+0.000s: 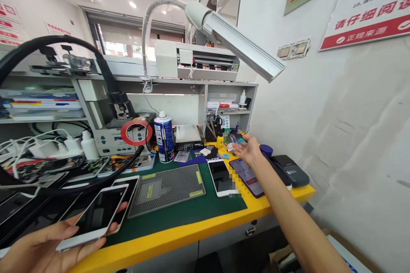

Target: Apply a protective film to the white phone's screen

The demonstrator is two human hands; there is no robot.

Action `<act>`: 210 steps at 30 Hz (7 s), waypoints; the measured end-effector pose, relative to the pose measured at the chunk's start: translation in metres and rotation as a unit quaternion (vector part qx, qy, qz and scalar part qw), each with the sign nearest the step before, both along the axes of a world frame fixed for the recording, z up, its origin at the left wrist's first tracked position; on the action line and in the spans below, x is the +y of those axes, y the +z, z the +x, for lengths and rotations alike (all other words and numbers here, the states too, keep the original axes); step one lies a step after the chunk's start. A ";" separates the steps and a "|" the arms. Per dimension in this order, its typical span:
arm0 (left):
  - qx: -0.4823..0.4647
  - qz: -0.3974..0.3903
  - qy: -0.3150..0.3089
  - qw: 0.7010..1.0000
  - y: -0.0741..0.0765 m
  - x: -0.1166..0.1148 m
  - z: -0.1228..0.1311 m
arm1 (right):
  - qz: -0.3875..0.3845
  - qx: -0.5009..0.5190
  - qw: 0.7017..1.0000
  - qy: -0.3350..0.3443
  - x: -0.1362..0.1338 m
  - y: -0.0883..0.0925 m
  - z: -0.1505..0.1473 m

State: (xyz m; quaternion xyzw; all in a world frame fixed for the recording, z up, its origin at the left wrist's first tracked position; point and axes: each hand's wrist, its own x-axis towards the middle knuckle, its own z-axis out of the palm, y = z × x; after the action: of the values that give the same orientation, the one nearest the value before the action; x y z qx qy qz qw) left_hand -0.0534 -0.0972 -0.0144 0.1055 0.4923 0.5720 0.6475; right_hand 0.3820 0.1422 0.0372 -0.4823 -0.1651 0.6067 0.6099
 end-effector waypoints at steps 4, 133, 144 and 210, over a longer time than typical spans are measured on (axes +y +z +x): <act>0.002 0.048 -0.042 0.998 0.003 -0.004 0.004 | 0.032 -0.043 0.999 -0.002 -0.021 0.010 -0.011; 0.919 -0.182 -0.071 0.343 0.005 0.015 -0.051 | 0.197 -0.231 0.835 0.460 -0.102 -0.039 -0.229; 0.919 -0.153 -0.031 0.361 0.007 0.010 -0.047 | 0.186 -0.239 0.833 0.463 -0.104 -0.035 -0.229; 0.836 0.106 0.316 0.436 -0.063 -0.050 -0.131 | 0.260 -0.537 0.537 0.596 -0.067 -0.018 -0.530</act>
State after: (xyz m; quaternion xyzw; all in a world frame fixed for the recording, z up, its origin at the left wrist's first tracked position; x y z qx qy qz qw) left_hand -0.1847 -0.1469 -0.0776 0.4375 0.7285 0.4182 -0.3208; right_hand -0.1475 0.0750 0.0187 -0.3284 -0.8613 0.3877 0.0026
